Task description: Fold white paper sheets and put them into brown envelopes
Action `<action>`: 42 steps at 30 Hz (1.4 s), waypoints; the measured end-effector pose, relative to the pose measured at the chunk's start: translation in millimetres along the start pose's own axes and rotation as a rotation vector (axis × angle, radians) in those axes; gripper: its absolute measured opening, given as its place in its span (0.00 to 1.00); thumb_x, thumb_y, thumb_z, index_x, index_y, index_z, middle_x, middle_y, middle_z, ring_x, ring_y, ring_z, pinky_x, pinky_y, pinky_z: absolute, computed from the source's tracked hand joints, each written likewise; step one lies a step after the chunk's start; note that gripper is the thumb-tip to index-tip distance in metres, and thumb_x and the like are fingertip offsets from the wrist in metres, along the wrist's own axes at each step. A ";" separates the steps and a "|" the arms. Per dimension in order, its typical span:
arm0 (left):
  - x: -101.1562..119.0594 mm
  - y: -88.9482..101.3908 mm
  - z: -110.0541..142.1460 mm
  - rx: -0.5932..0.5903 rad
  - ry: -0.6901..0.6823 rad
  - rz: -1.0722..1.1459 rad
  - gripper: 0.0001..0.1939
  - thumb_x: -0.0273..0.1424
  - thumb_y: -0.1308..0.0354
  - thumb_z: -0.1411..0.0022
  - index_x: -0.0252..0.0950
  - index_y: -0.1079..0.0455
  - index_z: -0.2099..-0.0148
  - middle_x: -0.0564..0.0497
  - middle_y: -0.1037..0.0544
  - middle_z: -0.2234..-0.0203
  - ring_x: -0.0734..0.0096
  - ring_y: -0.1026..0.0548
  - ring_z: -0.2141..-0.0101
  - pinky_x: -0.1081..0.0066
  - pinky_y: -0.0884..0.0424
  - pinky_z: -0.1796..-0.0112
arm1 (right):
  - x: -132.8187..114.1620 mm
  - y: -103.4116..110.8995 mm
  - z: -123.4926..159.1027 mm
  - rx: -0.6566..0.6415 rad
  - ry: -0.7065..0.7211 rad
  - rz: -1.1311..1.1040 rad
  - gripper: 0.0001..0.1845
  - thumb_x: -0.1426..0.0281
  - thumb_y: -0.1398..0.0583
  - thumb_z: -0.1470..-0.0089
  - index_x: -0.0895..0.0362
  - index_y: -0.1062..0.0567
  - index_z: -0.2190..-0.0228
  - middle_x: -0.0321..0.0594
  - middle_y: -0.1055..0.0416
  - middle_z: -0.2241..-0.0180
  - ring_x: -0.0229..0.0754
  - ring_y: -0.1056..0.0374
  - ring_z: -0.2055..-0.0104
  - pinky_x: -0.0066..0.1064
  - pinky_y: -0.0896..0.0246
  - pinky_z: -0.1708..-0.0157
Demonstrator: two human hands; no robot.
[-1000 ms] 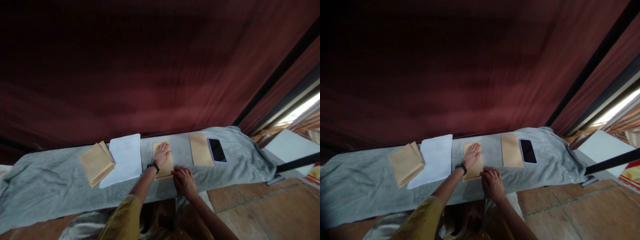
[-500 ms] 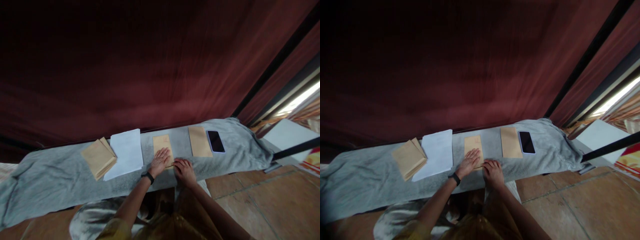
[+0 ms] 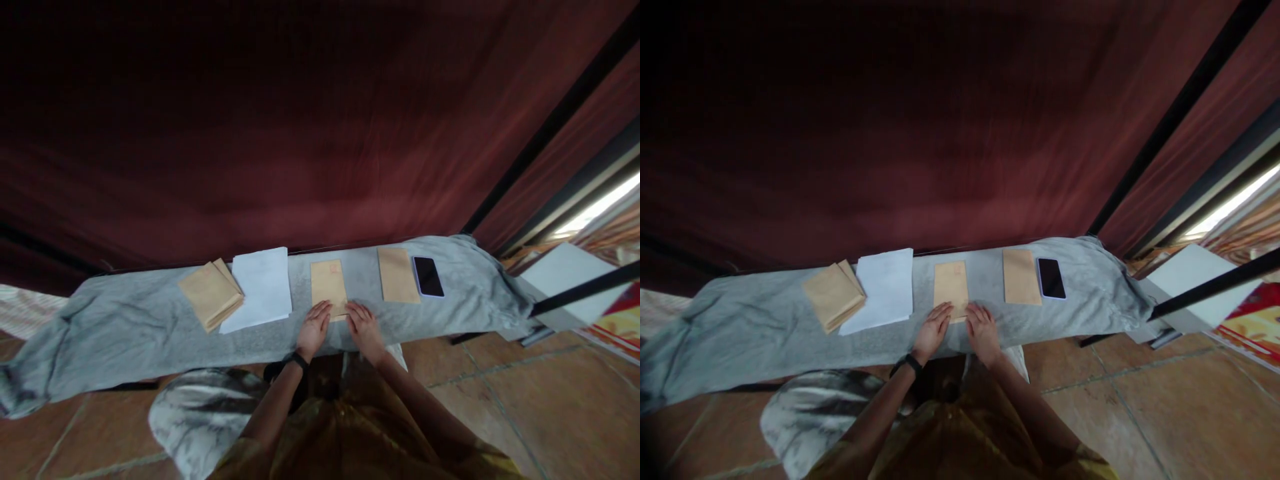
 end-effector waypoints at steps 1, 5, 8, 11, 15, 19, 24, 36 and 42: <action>0.3 -0.4 -0.5 0.001 0.001 -0.007 0.20 0.30 0.55 0.27 0.38 0.29 0.40 0.46 0.25 0.41 0.66 0.31 0.39 0.57 0.35 0.36 | -7.5 -4.2 4.1 -0.007 0.044 0.003 0.22 0.73 0.50 0.34 0.57 0.27 0.43 0.45 0.28 0.41 0.46 0.36 0.38 0.44 0.46 0.36; 1.9 0.4 -1.5 -0.003 0.005 -0.028 0.20 0.29 0.54 0.28 0.40 0.30 0.40 0.47 0.24 0.42 0.67 0.30 0.39 0.56 0.35 0.36 | -30.8 -21.4 22.9 -0.068 0.145 0.066 0.25 0.66 0.48 0.32 0.59 0.33 0.37 0.47 0.34 0.36 0.46 0.40 0.34 0.44 0.52 0.32; 3.3 3.0 0.5 0.006 0.006 -0.045 0.20 0.27 0.54 0.29 0.39 0.29 0.40 0.46 0.25 0.41 0.67 0.30 0.39 0.56 0.34 0.37 | -29.8 -26.0 30.6 -0.063 0.108 0.142 0.26 0.64 0.47 0.33 0.60 0.34 0.37 0.49 0.35 0.36 0.48 0.40 0.34 0.46 0.53 0.32; 3.5 4.8 6.0 0.036 0.015 -0.063 0.21 0.24 0.55 0.30 0.37 0.29 0.40 0.45 0.25 0.41 0.66 0.30 0.39 0.56 0.33 0.38 | -20.2 -25.2 33.1 -0.042 0.107 0.193 0.26 0.64 0.48 0.32 0.60 0.34 0.36 0.48 0.35 0.36 0.48 0.40 0.33 0.46 0.53 0.32; 7.1 -0.3 6.7 0.078 0.080 -0.113 0.24 0.20 0.56 0.33 0.37 0.29 0.41 0.45 0.24 0.42 0.65 0.30 0.39 0.56 0.32 0.39 | -10.0 -27.0 35.5 0.012 0.114 0.228 0.27 0.64 0.50 0.31 0.58 0.36 0.35 0.48 0.35 0.36 0.48 0.40 0.33 0.46 0.54 0.32; 26.8 -16.8 -18.9 0.017 -0.004 -0.168 0.22 0.27 0.57 0.28 0.38 0.33 0.37 0.46 0.29 0.37 0.64 0.36 0.35 0.53 0.44 0.33 | -6.9 -35.5 37.9 0.030 0.102 0.254 0.25 0.64 0.49 0.33 0.58 0.32 0.38 0.49 0.33 0.37 0.50 0.39 0.34 0.48 0.55 0.31; 27.7 -37.9 -67.0 -0.141 0.028 -0.227 0.27 0.39 0.59 0.26 0.34 0.42 0.30 0.43 0.40 0.31 0.60 0.46 0.30 0.52 0.49 0.32 | -6.8 -36.1 40.3 0.061 0.125 0.265 0.23 0.67 0.45 0.35 0.58 0.29 0.41 0.48 0.29 0.40 0.49 0.37 0.35 0.47 0.53 0.32; -5.6 -47.4 -142.8 -0.044 0.033 -0.175 0.31 0.37 0.55 0.29 0.38 0.48 0.28 0.43 0.42 0.30 0.59 0.51 0.29 0.50 0.55 0.32 | -15.2 -23.1 36.5 -0.007 0.082 0.186 0.31 0.64 0.45 0.33 0.53 0.42 0.32 0.47 0.38 0.34 0.52 0.40 0.33 0.51 0.47 0.35; -1.2 -36.5 -106.3 -0.079 0.025 -0.177 0.29 0.40 0.54 0.29 0.38 0.43 0.30 0.43 0.38 0.32 0.57 0.47 0.30 0.50 0.51 0.33 | -11.7 -31.1 38.6 -0.008 0.047 0.197 0.28 0.63 0.46 0.32 0.52 0.38 0.34 0.46 0.38 0.34 0.53 0.42 0.32 0.51 0.48 0.34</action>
Point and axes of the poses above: each hand's wrist, its own z-axis away from the middle knuckle, its own y-axis out of the back of the hand, x = y × z, the point moved 3 cm from there along -z, towards the middle knuckle
